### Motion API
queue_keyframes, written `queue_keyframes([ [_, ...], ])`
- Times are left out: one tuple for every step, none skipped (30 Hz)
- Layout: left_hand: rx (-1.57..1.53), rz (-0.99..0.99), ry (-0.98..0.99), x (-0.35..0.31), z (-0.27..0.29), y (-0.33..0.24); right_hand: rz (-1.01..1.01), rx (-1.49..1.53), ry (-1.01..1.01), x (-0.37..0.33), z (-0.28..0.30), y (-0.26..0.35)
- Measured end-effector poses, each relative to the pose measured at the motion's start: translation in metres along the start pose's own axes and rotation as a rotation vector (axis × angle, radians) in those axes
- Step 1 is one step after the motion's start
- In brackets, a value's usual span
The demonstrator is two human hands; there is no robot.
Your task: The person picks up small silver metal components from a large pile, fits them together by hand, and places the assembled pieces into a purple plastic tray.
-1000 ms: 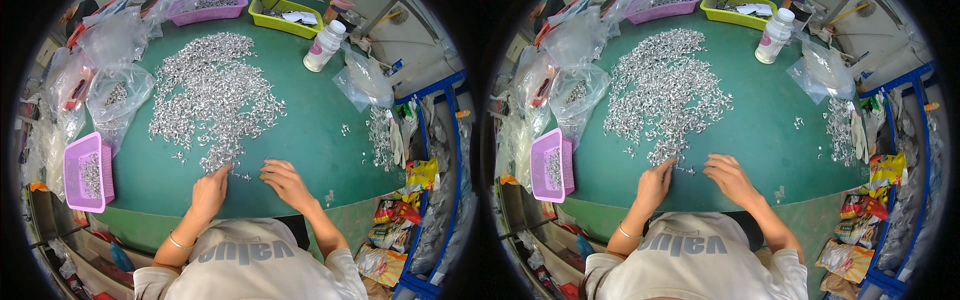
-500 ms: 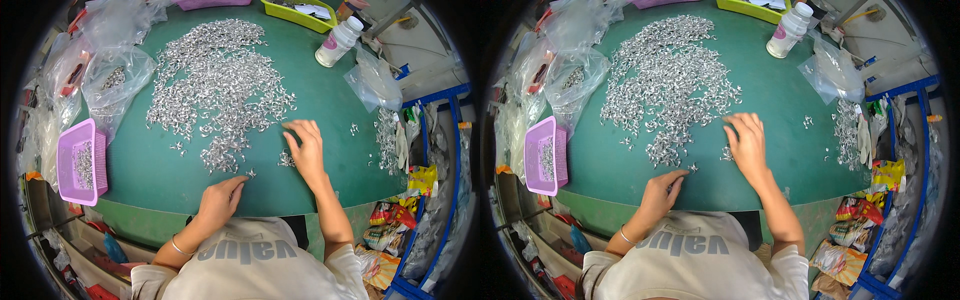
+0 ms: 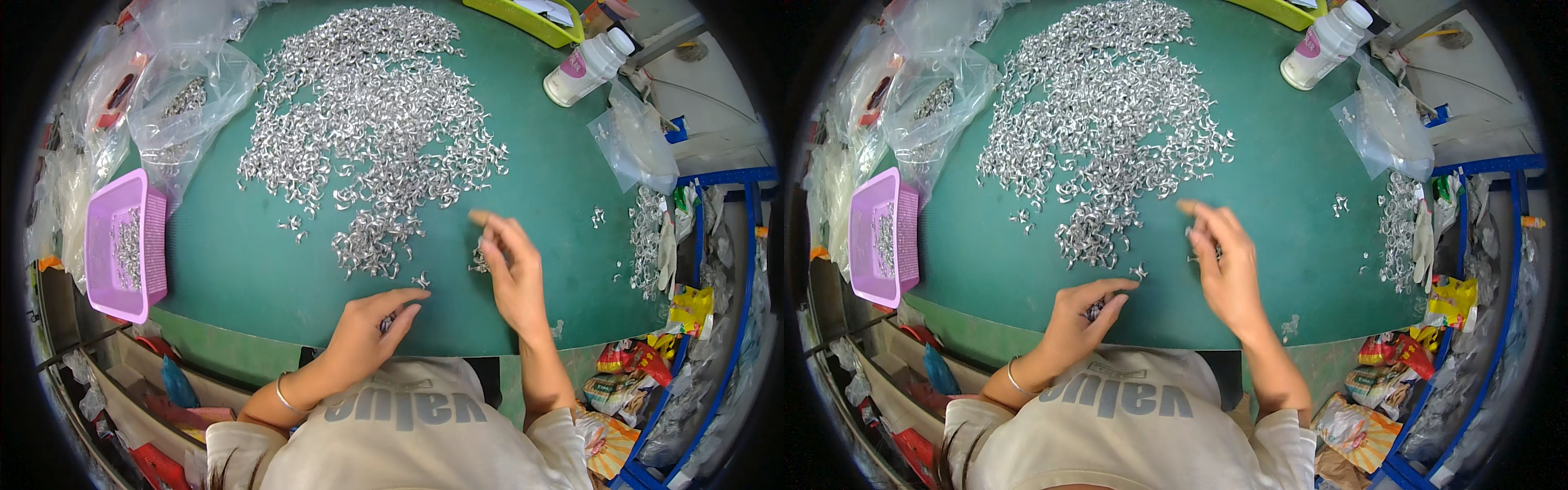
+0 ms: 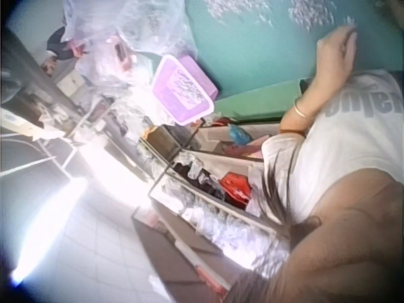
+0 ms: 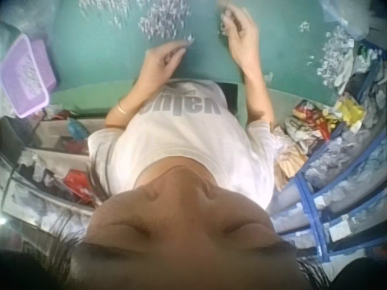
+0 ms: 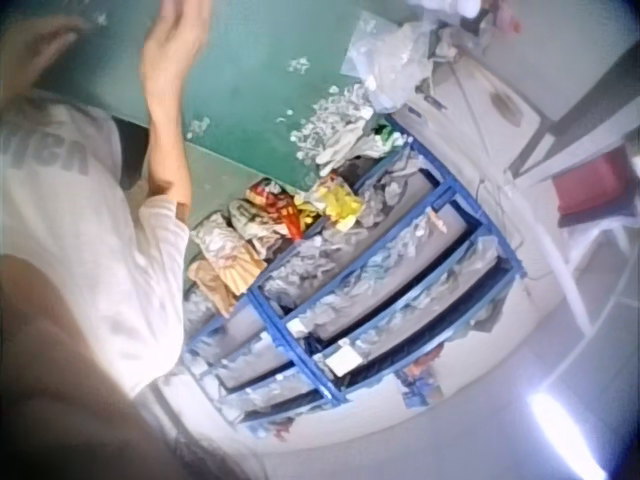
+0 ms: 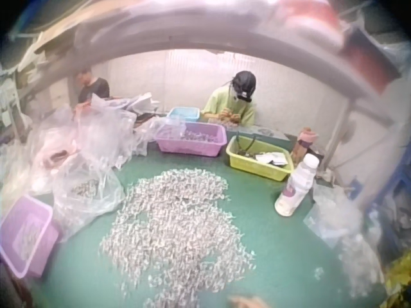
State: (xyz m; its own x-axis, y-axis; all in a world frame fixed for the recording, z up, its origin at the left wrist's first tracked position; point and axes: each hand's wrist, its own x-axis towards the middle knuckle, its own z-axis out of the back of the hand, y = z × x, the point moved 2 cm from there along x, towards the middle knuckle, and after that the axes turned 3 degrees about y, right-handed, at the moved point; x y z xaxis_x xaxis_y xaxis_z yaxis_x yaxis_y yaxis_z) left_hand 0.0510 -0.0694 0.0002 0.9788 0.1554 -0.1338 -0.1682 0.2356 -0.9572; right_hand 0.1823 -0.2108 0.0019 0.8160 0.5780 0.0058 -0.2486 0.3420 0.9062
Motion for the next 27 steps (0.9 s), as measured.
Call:
queue_keyframes([
  [-0.070,0.019,0.009,0.002,0.001,-0.001,-0.087,0.195,0.038,-0.011,-0.004,0.001],
  [-0.108,0.003,-0.006,0.003,0.000,-0.002,-0.165,0.329,0.095,-0.022,-0.011,0.000],
  [-0.138,-0.011,-0.023,0.005,-0.001,-0.004,-0.241,0.471,0.152,-0.031,-0.018,-0.002],
  [-0.168,-0.025,-0.041,0.005,-0.003,-0.005,-0.351,0.714,0.166,-0.038,-0.025,-0.002],
  [-0.202,-0.039,-0.066,0.004,-0.007,-0.005,-0.364,0.832,0.181,-0.041,-0.028,0.000],
  [-0.231,-0.056,-0.091,0.003,-0.011,-0.006,-0.372,0.952,0.195,-0.045,-0.031,0.002],
  [-0.261,-0.073,-0.117,0.001,-0.013,-0.006,-0.380,1.072,0.209,-0.048,-0.033,0.004],
  [-0.266,-0.096,-0.122,-0.001,-0.013,-0.007,-0.384,1.145,0.232,-0.049,-0.033,0.006],
  [-0.253,-0.111,-0.152,-0.002,-0.013,-0.008,-0.399,1.170,0.228,-0.050,-0.034,0.007],
  [-0.240,-0.126,-0.182,-0.004,-0.013,-0.009,-0.415,1.195,0.224,-0.053,-0.035,0.010],
  [-0.227,-0.141,-0.213,-0.006,-0.013,-0.010,-0.431,1.219,0.220,-0.055,-0.036,0.011],
  [-0.216,-0.160,-0.216,-0.007,-0.013,-0.011,-0.440,1.228,0.212,-0.058,-0.038,0.012],
  [-0.204,-0.178,-0.219,-0.008,-0.013,-0.011,-0.450,1.237,0.205,-0.061,-0.040,0.013],
  [-0.193,-0.196,-0.222,-0.010,-0.012,-0.011,-0.460,1.246,0.198,-0.063,-0.041,0.014],
  [-0.181,-0.201,-0.235,-0.011,-0.012,-0.012,-0.482,1.313,0.242,-0.065,-0.043,0.013],
  [-0.170,-0.207,-0.249,-0.013,-0.013,-0.013,-0.503,1.379,0.287,-0.067,-0.045,0.011],
  [-0.159,-0.212,-0.262,-0.014,-0.014,-0.014,-0.525,1.444,0.333,-0.068,-0.047,0.010],
  [-0.162,-0.225,-0.288,-0.015,-0.015,-0.014,-0.543,1.473,0.329,-0.069,-0.048,0.012],
  [-0.166,-0.238,-0.314,-0.015,-0.017,-0.014,-0.561,1.502,0.325,-0.069,-0.051,0.017],
  [-0.170,-0.251,-0.340,-0.015,-0.018,-0.014,-0.580,1.531,0.321,-0.069,-0.053,0.019],
  [-0.214,-0.235,-0.361,-0.016,-0.020,-0.014,-0.624,1.556,0.337,-0.070,-0.053,0.020],
  [-0.259,-0.219,-0.382,-0.018,-0.023,-0.014,-0.669,1.581,0.352,-0.070,-0.053,0.020],
  [-0.304,-0.202,-0.403,-0.019,-0.023,-0.014,-0.715,1.604,0.367,-0.071,-0.054,0.020],
  [-0.237,-0.221,-0.386,-0.018,-0.022,-0.016,-0.707,1.599,0.373,-0.071,-0.054,0.020],
  [-0.170,-0.240,-0.370,-0.017,-0.019,-0.020,-0.699,1.594,0.379,-0.071,-0.054,0.018],
  [-0.102,-0.259,-0.353,-0.016,-0.017,-0.022,-0.691,1.589,0.386,-0.071,-0.054,0.017],
  [-0.087,-0.272,-0.355,-0.016,-0.017,-0.021,-0.687,1.579,0.391,-0.070,-0.055,0.017],
])
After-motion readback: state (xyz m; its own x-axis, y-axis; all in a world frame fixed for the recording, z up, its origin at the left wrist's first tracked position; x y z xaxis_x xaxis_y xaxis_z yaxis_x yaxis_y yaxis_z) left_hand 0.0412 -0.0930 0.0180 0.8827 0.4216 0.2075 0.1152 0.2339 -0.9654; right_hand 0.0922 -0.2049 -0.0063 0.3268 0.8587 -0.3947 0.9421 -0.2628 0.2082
